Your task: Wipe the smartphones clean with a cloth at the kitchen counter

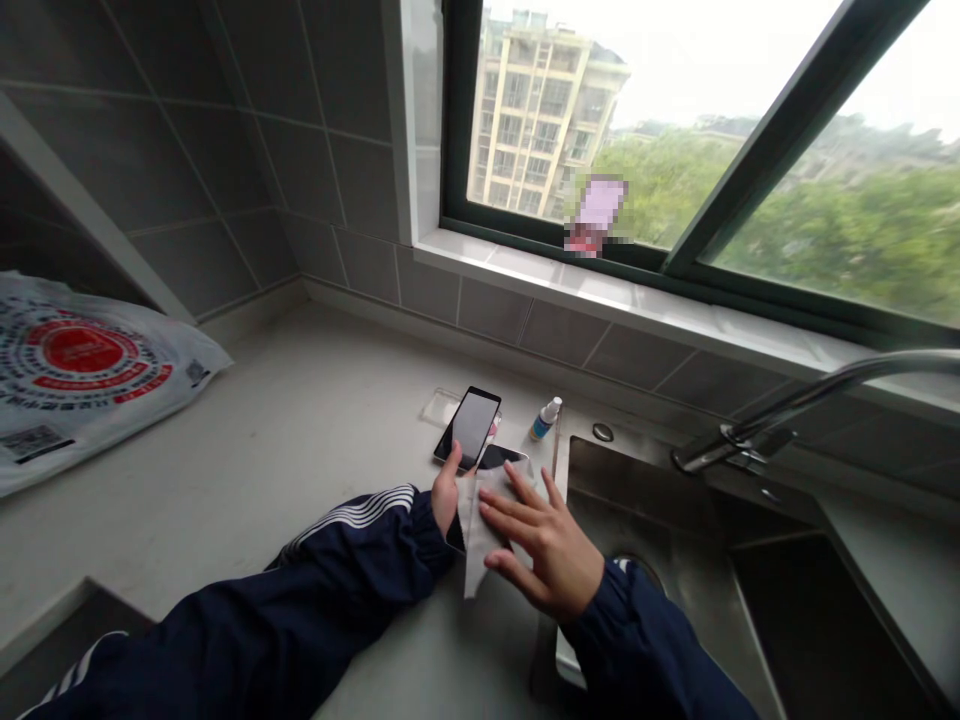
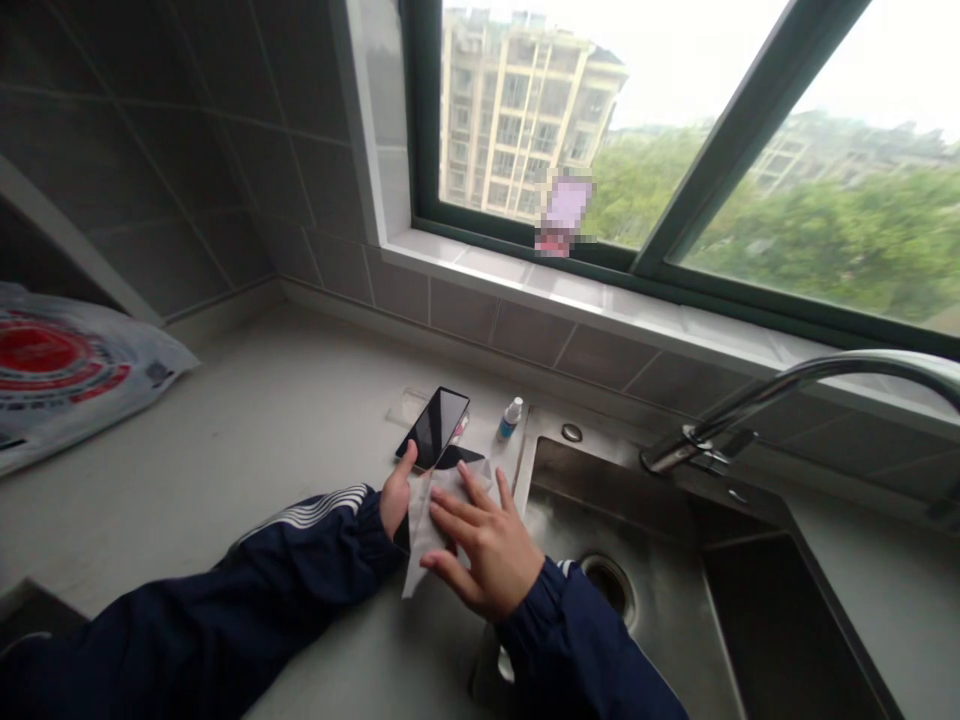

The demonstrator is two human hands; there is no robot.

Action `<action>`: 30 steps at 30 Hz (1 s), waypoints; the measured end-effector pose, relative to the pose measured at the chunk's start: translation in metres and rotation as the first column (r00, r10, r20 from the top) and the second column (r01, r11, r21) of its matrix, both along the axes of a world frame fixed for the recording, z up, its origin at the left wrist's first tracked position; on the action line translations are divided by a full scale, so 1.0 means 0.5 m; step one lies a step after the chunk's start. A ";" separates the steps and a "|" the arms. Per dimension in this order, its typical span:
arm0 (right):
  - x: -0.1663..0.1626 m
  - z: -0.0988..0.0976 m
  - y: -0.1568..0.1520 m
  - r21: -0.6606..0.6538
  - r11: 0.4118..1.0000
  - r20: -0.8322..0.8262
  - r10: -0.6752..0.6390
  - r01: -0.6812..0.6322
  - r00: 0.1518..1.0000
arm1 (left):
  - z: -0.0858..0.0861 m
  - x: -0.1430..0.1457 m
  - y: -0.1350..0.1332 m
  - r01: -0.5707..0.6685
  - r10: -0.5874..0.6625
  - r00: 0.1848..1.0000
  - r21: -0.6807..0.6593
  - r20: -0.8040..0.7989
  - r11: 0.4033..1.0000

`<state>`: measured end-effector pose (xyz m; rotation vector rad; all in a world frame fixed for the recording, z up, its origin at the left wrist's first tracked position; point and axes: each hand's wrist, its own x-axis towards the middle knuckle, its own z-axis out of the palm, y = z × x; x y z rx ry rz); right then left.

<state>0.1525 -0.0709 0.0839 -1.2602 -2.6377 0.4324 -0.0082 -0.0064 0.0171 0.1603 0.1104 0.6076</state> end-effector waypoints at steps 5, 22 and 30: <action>-0.030 0.015 -0.024 -0.064 0.990 -0.047 0.121 -0.124 0.992 | -0.001 -0.007 0.001 -0.022 0.015 0.990 -0.046 -0.140 0.999; 0.028 -0.053 0.025 0.223 0.952 0.042 -0.223 0.209 0.974 | -0.004 0.008 -0.020 0.060 -0.058 0.998 0.101 -0.016 0.993; -0.042 -0.005 -0.029 0.029 0.999 -0.015 -0.022 0.023 1.000 | 0.024 0.012 -0.023 0.024 -0.031 0.996 -0.076 -0.086 0.997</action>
